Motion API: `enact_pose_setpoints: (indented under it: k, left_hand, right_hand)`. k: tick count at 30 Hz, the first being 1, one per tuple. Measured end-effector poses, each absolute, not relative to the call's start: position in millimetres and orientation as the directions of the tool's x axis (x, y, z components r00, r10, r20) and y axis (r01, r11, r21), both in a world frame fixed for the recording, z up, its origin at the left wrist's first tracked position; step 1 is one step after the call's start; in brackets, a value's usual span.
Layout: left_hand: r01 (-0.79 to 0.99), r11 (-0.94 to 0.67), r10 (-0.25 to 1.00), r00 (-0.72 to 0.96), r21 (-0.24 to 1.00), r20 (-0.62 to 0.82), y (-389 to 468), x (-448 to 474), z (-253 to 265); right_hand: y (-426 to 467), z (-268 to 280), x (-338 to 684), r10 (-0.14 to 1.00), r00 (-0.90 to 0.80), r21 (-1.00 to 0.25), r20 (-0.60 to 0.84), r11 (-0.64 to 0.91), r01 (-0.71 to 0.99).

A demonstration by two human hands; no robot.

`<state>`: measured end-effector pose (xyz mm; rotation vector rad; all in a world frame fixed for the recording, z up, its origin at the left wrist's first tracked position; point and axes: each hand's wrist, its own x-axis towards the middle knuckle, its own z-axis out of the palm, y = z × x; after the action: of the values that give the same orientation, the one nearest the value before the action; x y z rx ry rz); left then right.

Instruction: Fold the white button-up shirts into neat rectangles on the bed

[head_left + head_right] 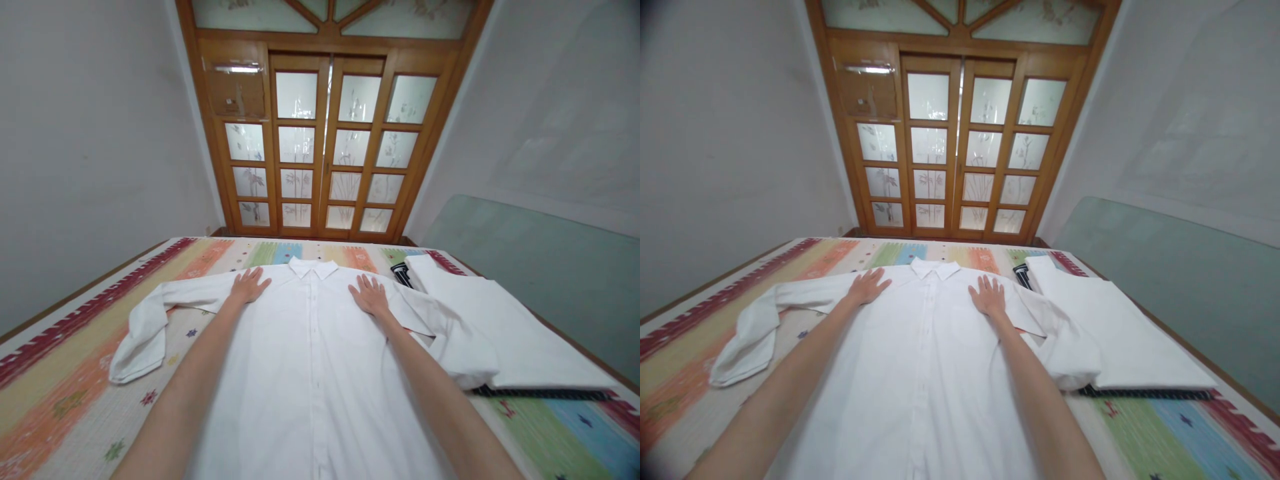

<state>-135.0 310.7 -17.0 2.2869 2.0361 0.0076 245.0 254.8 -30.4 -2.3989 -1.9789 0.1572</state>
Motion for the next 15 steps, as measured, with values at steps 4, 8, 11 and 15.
enact_pose_setpoints:
  k: [4,8,11,15]
  left_hand:
    - [0.992,-0.108,0.992,0.111,0.058,-0.056,316,-140,-16]
    - [0.990,-0.128,0.991,0.130,0.057,-0.030,321,-146,-17]
    - [0.989,-0.138,0.990,0.138,0.049,0.013,319,-144,-17]
    - [0.979,-0.202,0.972,0.199,0.008,0.128,304,-127,-13]
  right_hand:
    - [258,-29,249,0.981,0.181,-0.081,-0.068,-0.186,0.979]
    - [259,-29,250,0.983,0.166,-0.085,-0.073,-0.172,0.982]
    - [259,-29,250,0.986,0.147,-0.086,-0.072,-0.153,0.984]
    - [257,-30,249,0.988,0.147,-0.095,-0.054,-0.152,0.984]
